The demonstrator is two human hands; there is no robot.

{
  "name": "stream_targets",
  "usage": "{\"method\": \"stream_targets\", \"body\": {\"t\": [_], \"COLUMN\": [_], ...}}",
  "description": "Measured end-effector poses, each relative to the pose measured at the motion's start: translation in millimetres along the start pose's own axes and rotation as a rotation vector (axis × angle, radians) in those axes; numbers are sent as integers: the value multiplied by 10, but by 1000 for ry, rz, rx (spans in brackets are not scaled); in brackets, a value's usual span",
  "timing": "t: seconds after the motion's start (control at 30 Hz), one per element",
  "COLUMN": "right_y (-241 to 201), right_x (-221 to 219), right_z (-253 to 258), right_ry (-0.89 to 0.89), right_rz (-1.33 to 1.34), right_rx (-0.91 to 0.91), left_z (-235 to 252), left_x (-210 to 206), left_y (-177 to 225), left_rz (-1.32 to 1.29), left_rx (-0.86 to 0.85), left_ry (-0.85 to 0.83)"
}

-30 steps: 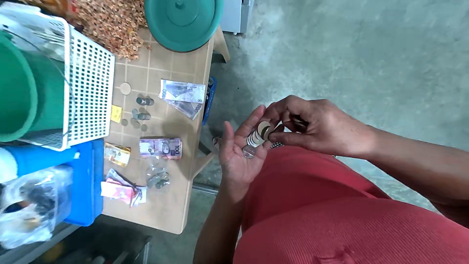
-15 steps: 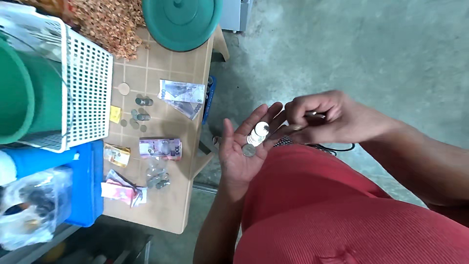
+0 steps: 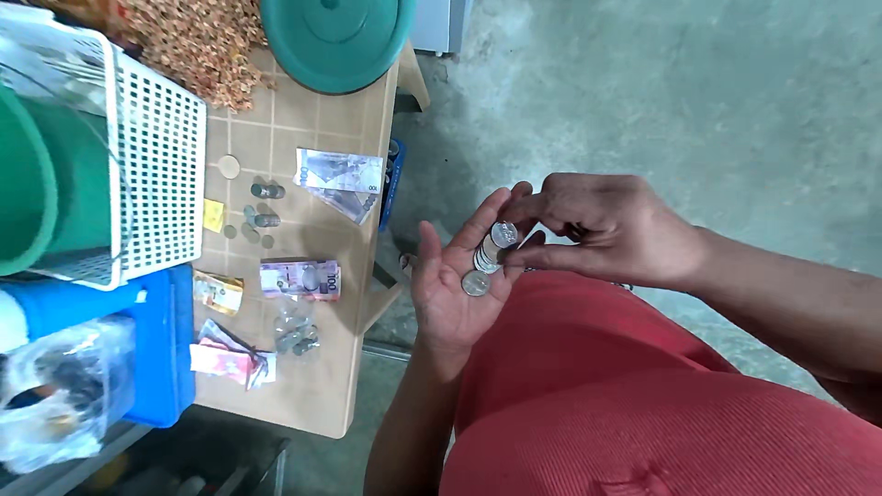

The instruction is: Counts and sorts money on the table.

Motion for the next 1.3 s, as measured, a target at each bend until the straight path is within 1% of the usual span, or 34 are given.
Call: {"method": "stream_targets", "body": {"t": [0.13, 0.33, 0.4, 0.47, 0.53, 0.57, 0.6, 0.63, 0.67, 0.7, 0.73, 0.77, 0.8, 0.87, 0.9, 0.97, 1.0, 1.07, 1.2, 1.3], "right_y": [15, -55, -67, -44, 7, 41, 96, 164, 250, 339, 420, 479, 502, 428, 350, 155, 70, -39, -98, -108], "right_x": [-51, -168, -221, -243, -189, -121, -37, 43, 128, 205, 265, 302, 308, 254, 205, 94, 32, -81, -176, -231], "right_z": [13, 14, 19, 34, 71, 88, 91, 72, 37, 3, -21, -40, -46, -32, -29, -29, -35, -47, -51, -44], "right_ry": [-2, -53, -59, -63, -107, -138, -160, -169, -173, -180, -185, -170, -123, 24, 67, 45, 12, -29, -28, -37], "right_rz": [-171, -379, -417, -390, -230, -76, 148, 427, 690, 892, 1018, 1075, 1069, 889, 716, 329, 174, -65, -282, -348], "right_rx": [61, 43, 19, -6, -82, -154, -217, -262, -288, -304, -302, -299, -309, -341, -311, -157, -79, 5, 47, 72], "left_z": [-12, -9, -8, -13, -16, -19, -24, -29, -36, -44, -51, -54, -51, -36, -28, -10, -5, 1, -22, -36], "left_x": [5, 34, 47, 47, 53, 60, 67, 69, 68, 65, 63, 63, 63, 61, 56, 31, 15, -12, -28, -17], "left_y": [10, -17, -11, -10, -6, -4, -1, 4, 10, 17, 24, 30, 33, 21, 11, -3, -11, -26, -28, -26], "left_rz": [36, 107, 111, 70, 53, 54, 48, 41, 35, 29, 23, 17, 11, 3, 1, 7, 22, 43, 50, 65], "left_rx": [-13, -45, -40, -34, -35, -34, -33, -34, -38, -43, -52, -55, -52, -43, -39, -33, -28, -21, -28, -49], "left_ry": [2, 59, 90, 107, 114, 118, 114, 104, 89, 78, 72, 64, 57, 50, 47, 48, 39, 35, 47, 78]}}
Point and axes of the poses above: each hand's wrist, its own z-axis towards the middle knuckle, its own x-axis out of the back of the hand, y = z × x, the point moved 2 cm from there along z, towards the middle knuckle, and after that the axes turned 5 degrees about -y, right-handed, at the moved point
